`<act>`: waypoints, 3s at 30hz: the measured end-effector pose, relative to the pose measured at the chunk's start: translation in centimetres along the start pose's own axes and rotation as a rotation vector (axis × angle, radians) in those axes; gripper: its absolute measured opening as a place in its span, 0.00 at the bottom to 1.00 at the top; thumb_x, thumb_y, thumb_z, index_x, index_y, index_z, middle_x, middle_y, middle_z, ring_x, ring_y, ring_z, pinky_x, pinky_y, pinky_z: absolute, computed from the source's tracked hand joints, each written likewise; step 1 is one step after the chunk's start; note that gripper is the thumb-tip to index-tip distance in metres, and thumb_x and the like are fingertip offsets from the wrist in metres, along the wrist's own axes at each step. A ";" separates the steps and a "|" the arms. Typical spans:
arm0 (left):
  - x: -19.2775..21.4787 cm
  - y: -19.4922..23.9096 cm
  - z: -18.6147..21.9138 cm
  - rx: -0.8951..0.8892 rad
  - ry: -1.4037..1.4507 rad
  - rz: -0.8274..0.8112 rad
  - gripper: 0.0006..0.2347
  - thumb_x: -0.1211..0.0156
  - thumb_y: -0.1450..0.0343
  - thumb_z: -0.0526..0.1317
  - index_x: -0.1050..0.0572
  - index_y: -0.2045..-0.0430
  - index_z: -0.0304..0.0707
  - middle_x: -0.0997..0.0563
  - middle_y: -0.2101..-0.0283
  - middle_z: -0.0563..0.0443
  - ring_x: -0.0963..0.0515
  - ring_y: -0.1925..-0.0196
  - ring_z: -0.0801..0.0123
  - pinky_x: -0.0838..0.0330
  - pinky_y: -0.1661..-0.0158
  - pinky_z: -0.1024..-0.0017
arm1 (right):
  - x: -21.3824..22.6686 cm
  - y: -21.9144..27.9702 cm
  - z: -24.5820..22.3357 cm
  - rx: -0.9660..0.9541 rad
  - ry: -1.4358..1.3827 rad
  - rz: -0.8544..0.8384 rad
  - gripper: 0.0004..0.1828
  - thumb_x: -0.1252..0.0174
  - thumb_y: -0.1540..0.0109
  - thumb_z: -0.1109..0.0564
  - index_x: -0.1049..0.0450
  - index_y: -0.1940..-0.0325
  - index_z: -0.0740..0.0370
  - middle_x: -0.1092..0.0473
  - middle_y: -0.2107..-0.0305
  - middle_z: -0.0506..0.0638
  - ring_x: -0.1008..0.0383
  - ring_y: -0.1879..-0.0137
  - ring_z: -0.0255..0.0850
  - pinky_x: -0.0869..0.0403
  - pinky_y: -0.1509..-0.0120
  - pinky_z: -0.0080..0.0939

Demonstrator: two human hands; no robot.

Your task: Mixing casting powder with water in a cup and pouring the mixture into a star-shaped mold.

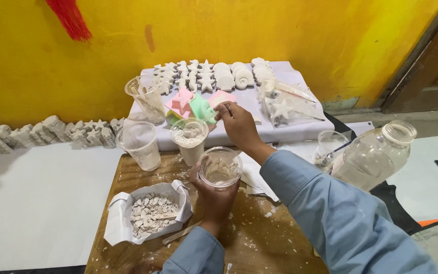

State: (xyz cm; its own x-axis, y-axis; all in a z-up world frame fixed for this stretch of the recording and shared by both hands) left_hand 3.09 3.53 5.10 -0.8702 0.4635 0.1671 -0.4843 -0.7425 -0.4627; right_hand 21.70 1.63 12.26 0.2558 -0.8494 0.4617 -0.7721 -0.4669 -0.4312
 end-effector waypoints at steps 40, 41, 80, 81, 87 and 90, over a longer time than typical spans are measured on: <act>-0.4 1.0 -2.0 -0.289 0.028 0.122 0.45 0.16 0.46 0.42 0.48 0.42 0.37 0.25 0.47 0.27 0.19 0.45 0.38 0.27 0.43 0.48 | -1.5 1.5 -2.3 0.136 0.320 -0.337 0.15 0.50 0.29 0.50 0.21 0.47 0.55 0.20 0.63 0.50 0.28 0.44 0.52 0.34 0.35 0.57; -0.5 1.1 -2.1 -0.365 0.067 0.115 0.44 0.16 0.45 0.42 0.48 0.43 0.36 0.26 0.44 0.29 0.21 0.43 0.40 0.27 0.42 0.50 | -0.9 1.8 -2.9 0.145 0.331 -0.333 0.17 0.50 0.30 0.47 0.25 0.40 0.51 0.22 0.60 0.51 0.29 0.43 0.54 0.35 0.35 0.60; -2.5 2.4 -0.4 -0.809 0.305 -0.413 0.28 0.26 0.34 0.44 0.45 0.51 0.46 0.28 0.38 0.30 0.23 0.39 0.46 0.37 0.37 0.50 | 8.8 20.1 -0.6 0.680 0.480 0.040 0.03 0.45 0.33 0.60 0.27 0.59 0.55 0.25 0.62 0.44 0.30 0.57 0.42 0.39 0.54 0.42; -2.5 2.4 -0.4 -0.804 0.306 -0.413 0.28 0.27 0.35 0.43 0.44 0.49 0.46 0.28 0.39 0.30 0.23 0.38 0.47 0.37 0.37 0.52 | 8.7 20.2 -0.3 0.686 0.451 0.023 0.04 0.45 0.34 0.61 0.27 0.58 0.54 0.26 0.61 0.44 0.31 0.56 0.43 0.39 0.55 0.43; -2.5 2.6 -0.7 -0.806 0.269 -0.387 0.28 0.26 0.36 0.44 0.44 0.54 0.43 0.28 0.39 0.30 0.24 0.38 0.44 0.34 0.38 0.50 | 7.9 20.3 -0.6 0.720 0.526 0.003 0.08 0.42 0.39 0.65 0.27 0.61 0.51 0.26 0.62 0.43 0.30 0.56 0.42 0.40 0.52 0.43; -2.5 2.5 -0.4 -0.812 0.296 -0.380 0.31 0.25 0.35 0.48 0.45 0.51 0.43 0.28 0.39 0.31 0.24 0.37 0.45 0.34 0.39 0.50 | 8.5 20.6 -0.5 0.735 0.505 0.111 0.08 0.47 0.34 0.65 0.28 0.58 0.51 0.27 0.60 0.44 0.33 0.56 0.43 0.40 0.52 0.44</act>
State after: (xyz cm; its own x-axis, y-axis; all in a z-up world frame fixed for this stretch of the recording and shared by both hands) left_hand 4.09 0.73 3.23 -0.5547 0.7919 0.2553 -0.4225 -0.0038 -0.9063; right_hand 7.67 -15.09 7.66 -0.2179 -0.7707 0.5988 -0.1656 -0.5754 -0.8009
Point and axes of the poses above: each hand's wrist, its own y-axis away from the middle knuckle, its own x-axis out of the back of the hand, z = x × y, the point moved 5 cm from there along -y, towards the middle knuckle
